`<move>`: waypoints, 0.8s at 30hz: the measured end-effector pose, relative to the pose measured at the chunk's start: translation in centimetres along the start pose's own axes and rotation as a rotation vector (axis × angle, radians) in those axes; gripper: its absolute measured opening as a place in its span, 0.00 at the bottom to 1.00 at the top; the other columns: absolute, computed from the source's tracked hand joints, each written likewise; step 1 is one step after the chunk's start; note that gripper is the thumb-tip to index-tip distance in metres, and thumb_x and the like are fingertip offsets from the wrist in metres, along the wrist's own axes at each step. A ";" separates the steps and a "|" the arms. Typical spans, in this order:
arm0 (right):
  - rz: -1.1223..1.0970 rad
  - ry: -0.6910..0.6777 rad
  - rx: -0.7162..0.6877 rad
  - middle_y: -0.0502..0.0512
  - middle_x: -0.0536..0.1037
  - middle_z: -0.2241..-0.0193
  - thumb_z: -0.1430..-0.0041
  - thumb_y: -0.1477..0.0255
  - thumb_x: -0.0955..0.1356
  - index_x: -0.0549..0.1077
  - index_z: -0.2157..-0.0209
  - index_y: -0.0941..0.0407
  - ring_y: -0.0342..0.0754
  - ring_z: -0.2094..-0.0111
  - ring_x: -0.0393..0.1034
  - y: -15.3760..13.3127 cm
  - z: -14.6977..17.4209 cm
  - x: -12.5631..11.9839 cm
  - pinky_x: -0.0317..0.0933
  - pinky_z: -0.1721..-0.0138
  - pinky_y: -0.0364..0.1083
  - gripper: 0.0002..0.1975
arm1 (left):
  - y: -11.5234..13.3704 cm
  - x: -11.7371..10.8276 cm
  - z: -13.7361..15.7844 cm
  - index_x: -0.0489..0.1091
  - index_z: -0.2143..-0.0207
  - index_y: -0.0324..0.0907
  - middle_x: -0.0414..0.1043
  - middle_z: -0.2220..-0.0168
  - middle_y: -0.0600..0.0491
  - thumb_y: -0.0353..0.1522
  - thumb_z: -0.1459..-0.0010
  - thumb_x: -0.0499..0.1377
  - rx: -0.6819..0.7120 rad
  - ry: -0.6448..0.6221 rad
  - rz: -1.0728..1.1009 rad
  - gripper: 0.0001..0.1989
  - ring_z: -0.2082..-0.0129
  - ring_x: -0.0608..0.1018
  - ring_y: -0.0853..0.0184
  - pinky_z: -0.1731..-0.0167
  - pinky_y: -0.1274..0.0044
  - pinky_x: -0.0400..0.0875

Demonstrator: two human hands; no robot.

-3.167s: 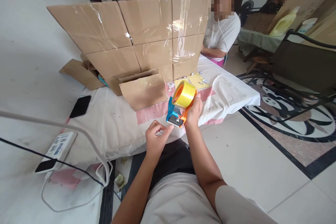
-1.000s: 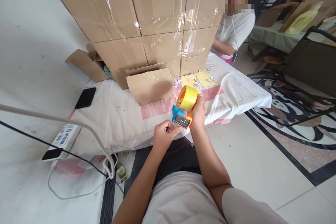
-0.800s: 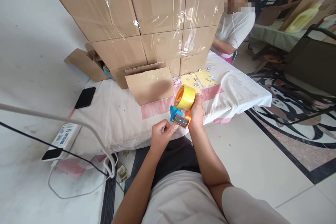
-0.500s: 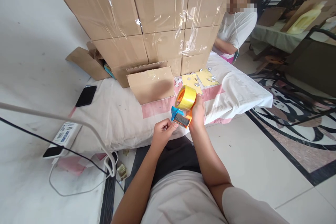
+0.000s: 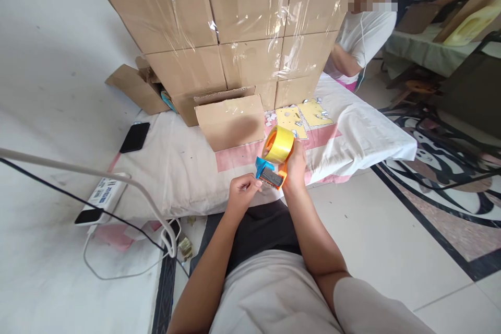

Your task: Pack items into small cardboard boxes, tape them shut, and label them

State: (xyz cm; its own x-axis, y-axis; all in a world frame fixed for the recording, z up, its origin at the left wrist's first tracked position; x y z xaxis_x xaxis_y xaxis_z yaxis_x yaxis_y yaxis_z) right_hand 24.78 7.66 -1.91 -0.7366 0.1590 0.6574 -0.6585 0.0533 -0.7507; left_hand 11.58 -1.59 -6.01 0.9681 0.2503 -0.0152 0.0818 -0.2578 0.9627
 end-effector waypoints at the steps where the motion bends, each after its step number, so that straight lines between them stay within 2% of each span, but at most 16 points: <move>1: 0.004 0.003 0.011 0.43 0.71 0.78 0.35 0.64 0.66 0.68 0.70 0.52 0.43 0.76 0.71 0.1 0.1 0.0 0.68 0.71 0.42 0.10 | 0.0 -0.1 0.0 0.71 0.83 0.42 0.64 0.81 0.54 0.53 0.43 0.62 0.009 0.007 -0.005 0.28 0.77 0.65 0.69 0.73 0.75 0.58; 4: -0.002 0.001 0.020 0.42 0.67 0.80 0.36 0.67 0.66 0.65 0.73 0.52 0.42 0.78 0.67 0.4 0.3 0.0 0.66 0.74 0.41 0.11 | -0.2 -0.5 -0.1 0.70 0.84 0.42 0.64 0.82 0.54 0.54 0.43 0.62 0.027 0.037 -0.025 0.28 0.78 0.65 0.69 0.73 0.75 0.58; 8: -0.017 0.002 0.006 0.42 0.68 0.80 0.37 0.68 0.65 0.65 0.74 0.52 0.42 0.78 0.67 0.6 0.1 0.0 0.66 0.74 0.41 0.11 | -0.4 -0.7 0.1 0.70 0.84 0.42 0.64 0.82 0.55 0.52 0.43 0.62 0.029 0.084 -0.061 0.27 0.78 0.65 0.70 0.74 0.75 0.58; 16: -0.010 0.079 0.014 0.42 0.68 0.82 0.39 0.70 0.64 0.65 0.75 0.52 0.42 0.82 0.64 0.2 -0.6 -1.0 0.62 0.79 0.41 0.10 | -0.4 0.4 0.9 0.71 0.84 0.42 0.60 0.86 0.58 0.46 0.41 0.62 -0.018 0.201 -0.109 0.23 0.82 0.62 0.72 0.76 0.76 0.57; 21: -0.032 0.051 0.001 0.43 0.71 0.80 0.40 0.68 0.65 0.66 0.73 0.52 0.42 0.79 0.69 -0.1 -0.7 -1.0 0.66 0.76 0.41 0.08 | -0.4 0.4 1.0 0.74 0.82 0.42 0.65 0.84 0.55 0.48 0.42 0.62 -0.022 0.174 -0.074 0.24 0.80 0.66 0.71 0.76 0.76 0.58; 24: -0.056 0.036 0.020 0.46 0.76 0.75 0.38 0.65 0.64 0.69 0.68 0.53 0.45 0.75 0.74 -0.1 -0.9 -1.0 0.71 0.71 0.44 0.08 | -0.1 0.4 0.9 0.76 0.81 0.41 0.64 0.86 0.56 0.49 0.44 0.63 -0.041 0.115 -0.039 0.23 0.82 0.64 0.71 0.78 0.77 0.57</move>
State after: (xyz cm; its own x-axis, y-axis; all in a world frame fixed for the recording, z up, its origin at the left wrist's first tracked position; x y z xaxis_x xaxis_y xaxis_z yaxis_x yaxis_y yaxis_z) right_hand 25.68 8.41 -2.56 -0.6929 0.1913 0.6952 -0.7017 0.0431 -0.7112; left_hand 12.15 -2.28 -6.38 0.9305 0.3654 -0.0243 0.1069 -0.2076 0.9723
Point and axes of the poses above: each hand's wrist, its own z-axis away from the middle knuckle, its own x-axis out of the palm, y = z × x, the point moved 6 cm from there along -z, towards the middle knuckle
